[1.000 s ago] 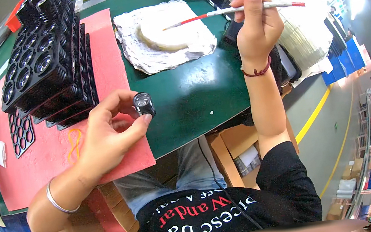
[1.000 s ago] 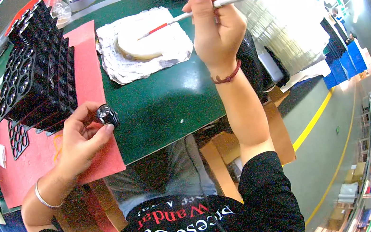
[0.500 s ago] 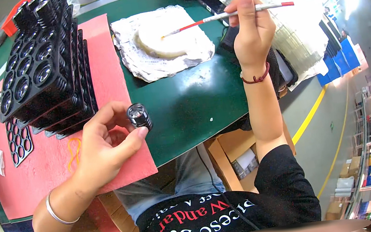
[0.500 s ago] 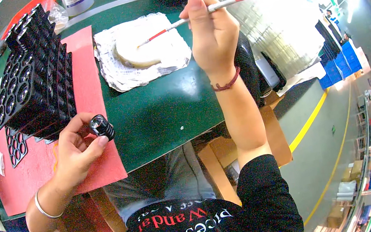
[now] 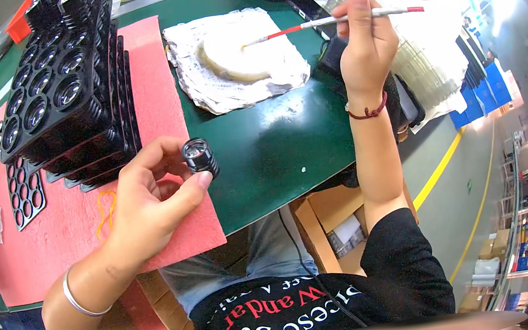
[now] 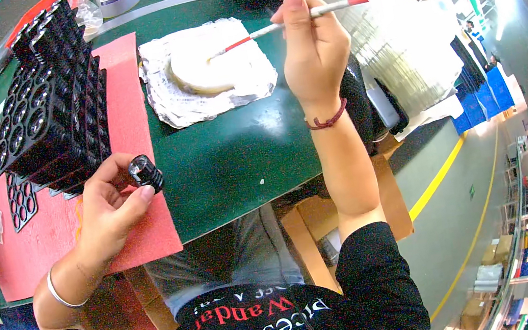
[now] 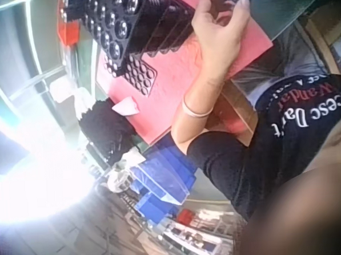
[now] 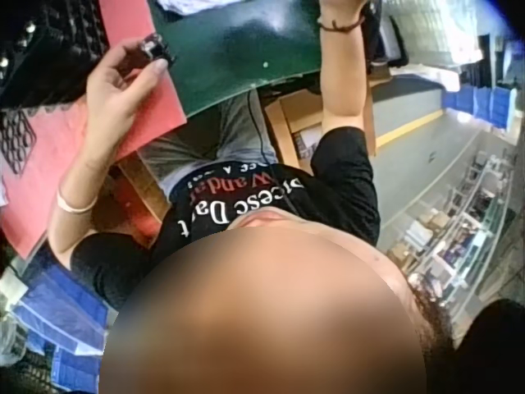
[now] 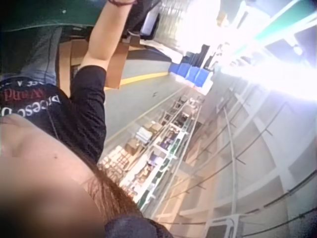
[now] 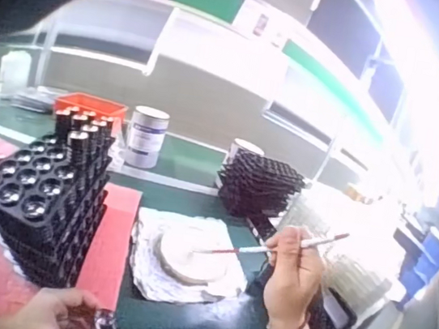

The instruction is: Apply a yellow coating to small black cylindrical components using a small brush at a factory workbench.

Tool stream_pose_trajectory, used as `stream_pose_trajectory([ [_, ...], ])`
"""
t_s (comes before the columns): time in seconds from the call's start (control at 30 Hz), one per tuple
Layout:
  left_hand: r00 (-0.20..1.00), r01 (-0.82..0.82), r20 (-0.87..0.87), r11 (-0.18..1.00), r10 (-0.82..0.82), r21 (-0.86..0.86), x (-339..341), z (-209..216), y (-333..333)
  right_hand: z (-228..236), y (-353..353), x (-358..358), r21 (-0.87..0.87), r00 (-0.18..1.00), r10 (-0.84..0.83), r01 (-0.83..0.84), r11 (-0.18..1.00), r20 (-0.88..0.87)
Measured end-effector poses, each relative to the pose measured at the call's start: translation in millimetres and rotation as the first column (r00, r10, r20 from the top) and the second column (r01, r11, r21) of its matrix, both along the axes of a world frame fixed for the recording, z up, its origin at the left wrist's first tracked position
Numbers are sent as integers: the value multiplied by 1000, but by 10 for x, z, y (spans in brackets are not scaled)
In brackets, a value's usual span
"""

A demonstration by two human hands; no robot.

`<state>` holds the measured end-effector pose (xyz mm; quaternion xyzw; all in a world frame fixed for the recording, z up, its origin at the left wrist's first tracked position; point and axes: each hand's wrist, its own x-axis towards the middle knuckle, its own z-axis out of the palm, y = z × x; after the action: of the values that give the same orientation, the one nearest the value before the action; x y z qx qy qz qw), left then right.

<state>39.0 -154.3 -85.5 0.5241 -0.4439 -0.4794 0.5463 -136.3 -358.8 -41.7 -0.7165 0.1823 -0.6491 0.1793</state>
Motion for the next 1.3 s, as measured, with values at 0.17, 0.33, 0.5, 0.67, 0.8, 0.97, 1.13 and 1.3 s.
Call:
stream_pose_trajectory([
  [0.17,1000,-12,-17,1000,12,-2,-16,13,-12,3,9,-44,44,996,34,-38,998,78],
  [0.33,1000,-13,0,1000,13,0,-10,5,-18,19,-1,-29,25,995,-50,48,999,82],
  [0.5,1000,-11,-21,1000,11,-8,-5,-10,-19,8,-13,-52,-3,999,-33,33,999,43],
  [0.67,1000,-20,-13,1000,20,-20,-6,-25,-22,29,-16,-41,47,984,-152,148,988,92],
  [0.8,1000,-28,-3,999,28,-16,1,-21,-27,15,-17,-54,20,984,-165,164,986,62],
  [0.97,999,-33,-9,999,33,-34,-9,-16,-31,62,69,-74,-26,964,-250,253,967,86],
  [1.13,999,-42,16,999,42,-4,-9,5,-26,-1,-16,-61,-42,979,-203,204,978,25],
  [1.3,999,-50,2,999,50,-10,-16,4,-24,35,40,-72,70,981,-108,97,993,162],
])
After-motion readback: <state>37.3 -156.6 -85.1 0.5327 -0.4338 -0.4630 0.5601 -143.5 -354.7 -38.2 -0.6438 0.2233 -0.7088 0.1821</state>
